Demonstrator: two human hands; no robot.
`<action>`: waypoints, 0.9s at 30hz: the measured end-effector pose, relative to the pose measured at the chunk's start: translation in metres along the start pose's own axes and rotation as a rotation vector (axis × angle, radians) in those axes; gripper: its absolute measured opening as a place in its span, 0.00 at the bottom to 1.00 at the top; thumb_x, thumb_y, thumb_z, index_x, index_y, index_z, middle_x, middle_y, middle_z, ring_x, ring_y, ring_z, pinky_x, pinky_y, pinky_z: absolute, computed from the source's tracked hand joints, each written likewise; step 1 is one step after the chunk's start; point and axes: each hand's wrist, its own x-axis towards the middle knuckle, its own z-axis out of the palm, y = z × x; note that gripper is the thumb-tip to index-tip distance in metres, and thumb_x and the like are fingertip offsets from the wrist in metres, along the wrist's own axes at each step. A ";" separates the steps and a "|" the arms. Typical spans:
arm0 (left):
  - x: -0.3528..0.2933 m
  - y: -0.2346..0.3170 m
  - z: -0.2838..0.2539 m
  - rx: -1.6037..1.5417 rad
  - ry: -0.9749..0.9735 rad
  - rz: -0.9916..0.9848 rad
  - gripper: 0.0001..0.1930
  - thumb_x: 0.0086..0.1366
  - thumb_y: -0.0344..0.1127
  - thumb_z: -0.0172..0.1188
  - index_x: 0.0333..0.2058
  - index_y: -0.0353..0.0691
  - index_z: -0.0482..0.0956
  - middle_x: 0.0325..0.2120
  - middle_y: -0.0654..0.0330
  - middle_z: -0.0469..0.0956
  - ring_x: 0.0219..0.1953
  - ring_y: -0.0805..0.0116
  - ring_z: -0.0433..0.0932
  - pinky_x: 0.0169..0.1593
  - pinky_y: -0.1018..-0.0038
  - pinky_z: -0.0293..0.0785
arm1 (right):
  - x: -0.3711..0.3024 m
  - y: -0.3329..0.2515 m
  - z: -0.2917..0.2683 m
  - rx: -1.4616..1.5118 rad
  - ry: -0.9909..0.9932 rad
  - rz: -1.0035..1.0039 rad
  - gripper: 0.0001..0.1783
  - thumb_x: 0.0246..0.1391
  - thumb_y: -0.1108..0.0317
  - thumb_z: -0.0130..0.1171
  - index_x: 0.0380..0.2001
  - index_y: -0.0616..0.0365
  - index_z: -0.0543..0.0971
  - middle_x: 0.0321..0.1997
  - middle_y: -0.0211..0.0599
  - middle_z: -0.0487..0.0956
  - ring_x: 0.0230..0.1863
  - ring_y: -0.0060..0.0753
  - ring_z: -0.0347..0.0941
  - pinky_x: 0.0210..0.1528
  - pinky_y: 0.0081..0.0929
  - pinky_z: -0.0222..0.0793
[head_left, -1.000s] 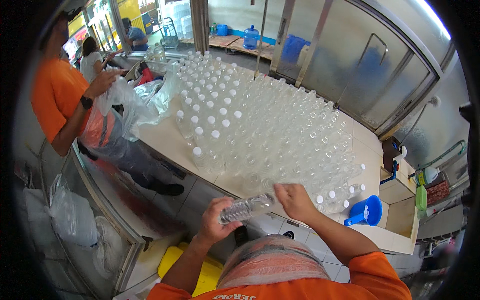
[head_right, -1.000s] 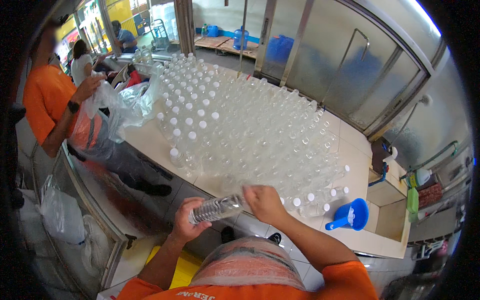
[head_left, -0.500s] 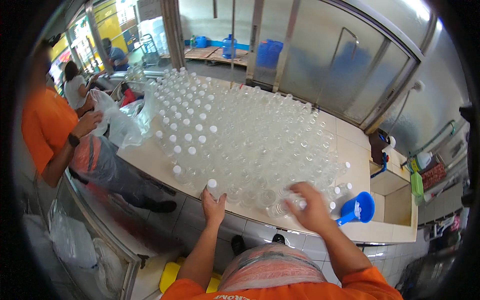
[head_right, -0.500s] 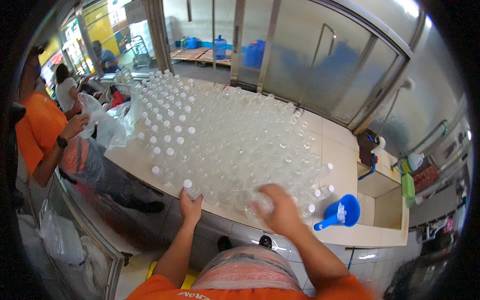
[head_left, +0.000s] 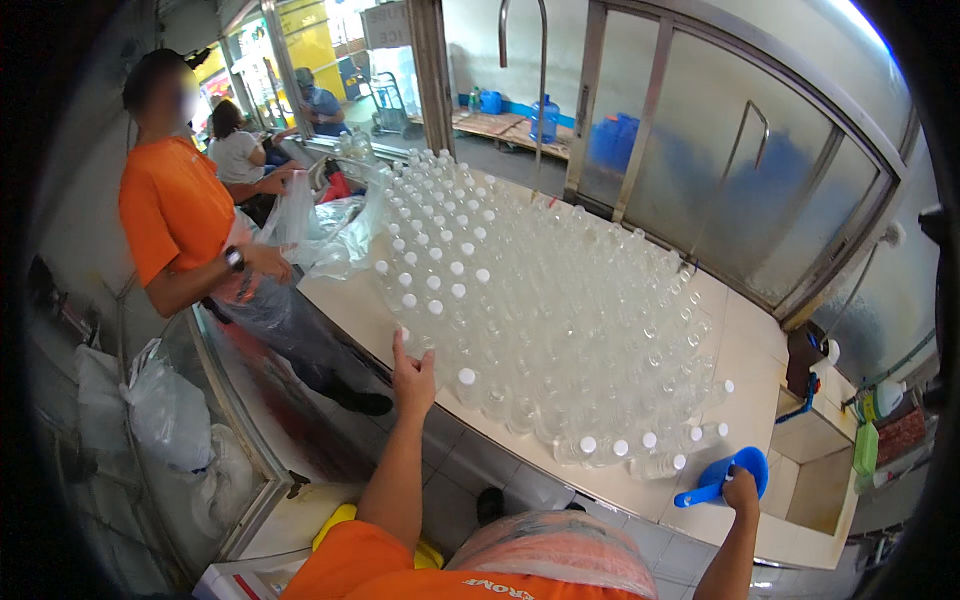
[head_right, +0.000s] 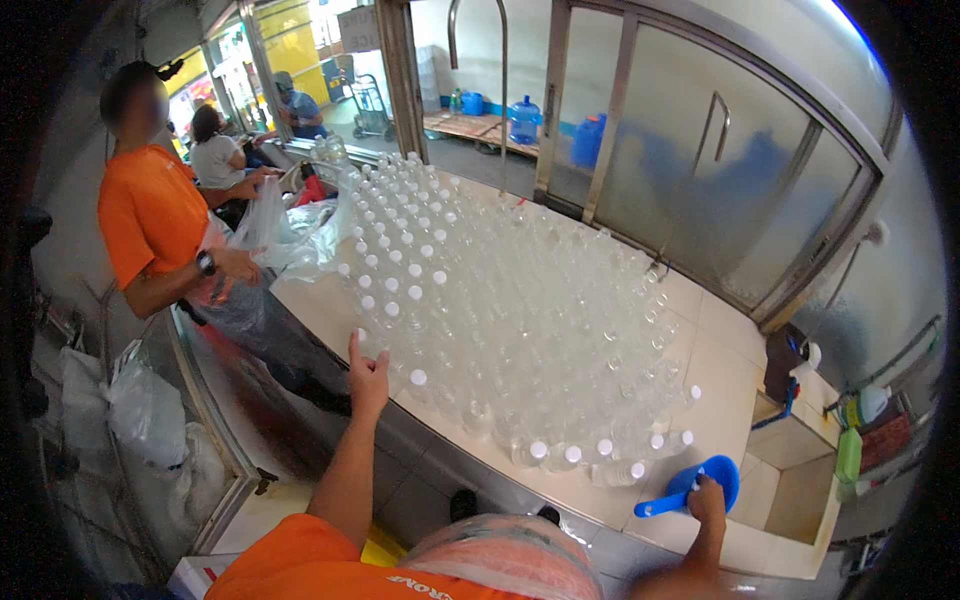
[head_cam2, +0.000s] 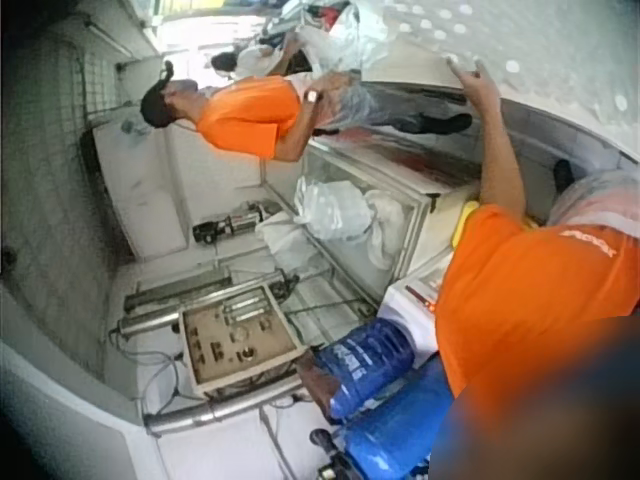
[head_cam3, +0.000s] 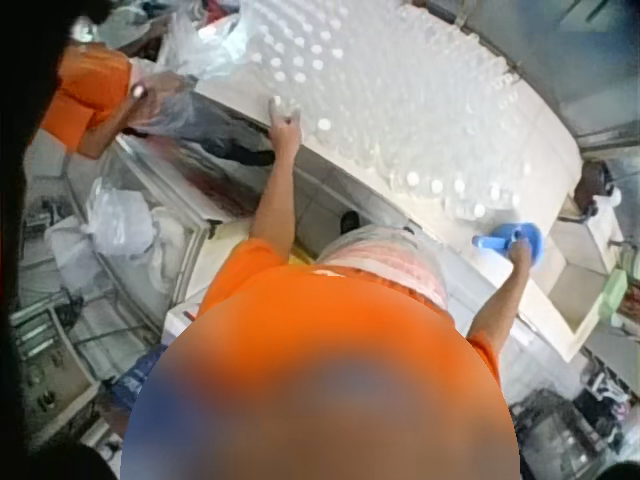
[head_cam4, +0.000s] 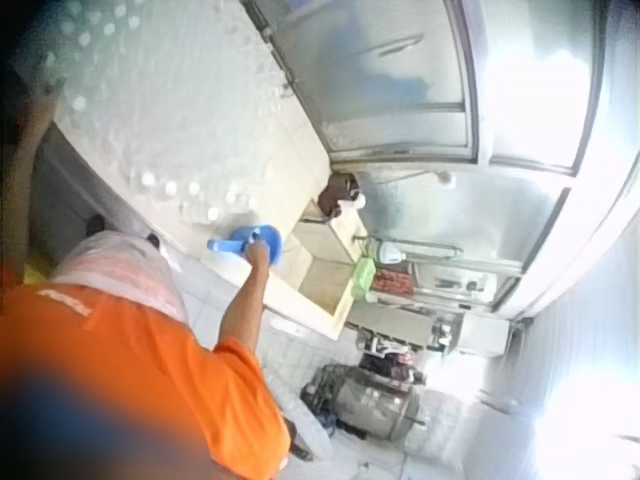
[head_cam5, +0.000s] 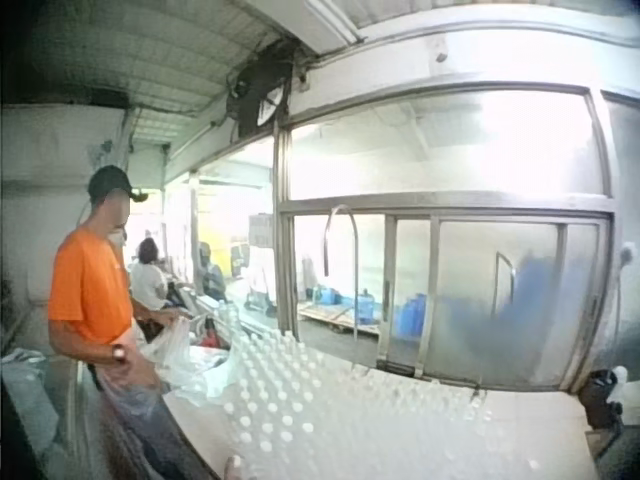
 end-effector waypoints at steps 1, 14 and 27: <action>0.002 0.005 0.001 0.033 0.005 -0.004 0.38 0.68 0.37 0.67 0.73 0.42 0.61 0.22 0.59 0.74 0.26 0.64 0.76 0.37 0.64 0.75 | 0.004 0.003 0.005 0.053 -0.009 0.050 0.23 0.51 0.77 0.56 0.51 0.65 0.85 0.49 0.63 0.85 0.52 0.58 0.84 0.58 0.45 0.76; -0.007 0.007 -0.006 0.037 0.100 0.034 0.21 0.60 0.32 0.75 0.52 0.37 0.83 0.25 0.54 0.78 0.28 0.59 0.78 0.39 0.62 0.76 | 0.013 0.004 0.006 0.174 0.047 -0.039 0.20 0.52 0.79 0.56 0.49 0.65 0.83 0.43 0.63 0.85 0.49 0.63 0.83 0.52 0.50 0.77; -0.176 0.070 -0.033 -0.014 -0.434 0.361 0.21 0.57 0.26 0.74 0.50 0.34 0.82 0.50 0.47 0.82 0.53 0.50 0.82 0.55 0.61 0.78 | -0.074 -0.137 -0.035 0.658 0.344 -0.465 0.16 0.43 0.86 0.62 0.35 0.60 0.75 0.40 0.42 0.72 0.44 0.45 0.72 0.41 0.33 0.70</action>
